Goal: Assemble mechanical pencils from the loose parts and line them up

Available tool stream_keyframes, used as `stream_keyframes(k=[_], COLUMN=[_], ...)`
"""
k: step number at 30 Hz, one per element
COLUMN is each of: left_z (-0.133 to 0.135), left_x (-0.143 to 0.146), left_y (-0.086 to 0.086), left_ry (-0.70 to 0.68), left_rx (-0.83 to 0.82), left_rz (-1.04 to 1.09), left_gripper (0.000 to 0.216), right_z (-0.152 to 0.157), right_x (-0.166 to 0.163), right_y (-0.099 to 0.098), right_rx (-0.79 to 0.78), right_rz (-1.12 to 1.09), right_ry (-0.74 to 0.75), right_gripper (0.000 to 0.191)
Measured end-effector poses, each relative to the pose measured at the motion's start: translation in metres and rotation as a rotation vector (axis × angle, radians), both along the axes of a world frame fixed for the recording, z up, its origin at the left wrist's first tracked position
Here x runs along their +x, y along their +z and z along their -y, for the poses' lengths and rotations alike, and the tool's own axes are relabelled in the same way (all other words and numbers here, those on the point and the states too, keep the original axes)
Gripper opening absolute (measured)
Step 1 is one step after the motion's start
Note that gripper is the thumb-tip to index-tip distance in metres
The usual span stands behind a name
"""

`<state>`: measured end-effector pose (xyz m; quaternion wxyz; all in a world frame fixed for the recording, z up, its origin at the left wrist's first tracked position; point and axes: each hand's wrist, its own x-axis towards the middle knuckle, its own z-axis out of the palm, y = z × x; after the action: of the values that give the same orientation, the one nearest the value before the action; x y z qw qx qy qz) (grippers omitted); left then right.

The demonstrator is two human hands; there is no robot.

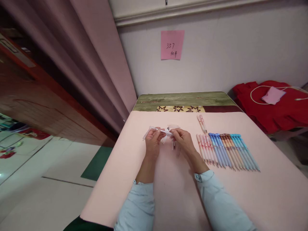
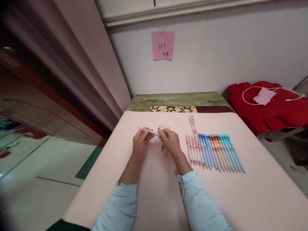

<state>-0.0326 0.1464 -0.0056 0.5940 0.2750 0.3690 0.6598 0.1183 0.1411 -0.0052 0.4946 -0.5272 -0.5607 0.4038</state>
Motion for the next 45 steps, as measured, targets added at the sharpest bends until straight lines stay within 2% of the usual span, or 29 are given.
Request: stream_keyframes(k=[3,7,20,22,27,30,34,38,42,45], left_z=[0.0001,0.0002,0.0003,0.0003,0.0003,0.0,-0.0004,-0.0004,0.0001,0.0005], left_x=[0.0002,0.0007,0.0013,0.0013,0.0013,0.0012,0.0011,0.0011,0.0013,0.0015], left_y=[0.0002,0.0007,0.001,0.0009,0.0007,0.0,-0.0009,-0.0004,0.0005,0.001], left_ry=[-0.002,-0.013,-0.009,-0.01,-0.015,-0.016,-0.013,-0.014,-0.01,-0.011], left_rx=[0.011,0.02,0.03,0.028,0.032,0.031,0.034,0.031,0.03,0.024], left_rz=[0.004,-0.005,-0.028,-0.036,-0.026,-0.02,-0.028,-0.034,-0.022,-0.018], left_gripper=[0.029,0.029,0.029,0.03,0.03,0.029,0.029,0.029,0.029,0.029], right_z=[-0.0007,-0.0024,-0.0011,-0.0006,-0.0002,-0.0002,-0.0005,-0.0007,-0.0007,-0.0008], right_x=[-0.0001,0.0002,0.0008,0.0008,0.0006,0.0009,0.0013,0.0011,0.0008,0.0008], right_y=[0.0,-0.0016,0.0008,0.0006,0.0002,0.0006,0.0013,0.0016,0.0013,0.0004], right_rx=[0.063,0.047,0.101,0.081,0.097,0.067,0.101,0.07,0.106,0.079], right_rz=[0.026,0.074,0.127,0.154,0.119,0.138,0.111,0.157,0.122,0.16], right_ry=[0.012,0.036,0.016,0.023,0.023,0.037,0.033,0.038,0.033,0.037], right_gripper=[0.038,0.042,0.033,0.038,0.033,0.041,0.034,0.041,0.035,0.042])
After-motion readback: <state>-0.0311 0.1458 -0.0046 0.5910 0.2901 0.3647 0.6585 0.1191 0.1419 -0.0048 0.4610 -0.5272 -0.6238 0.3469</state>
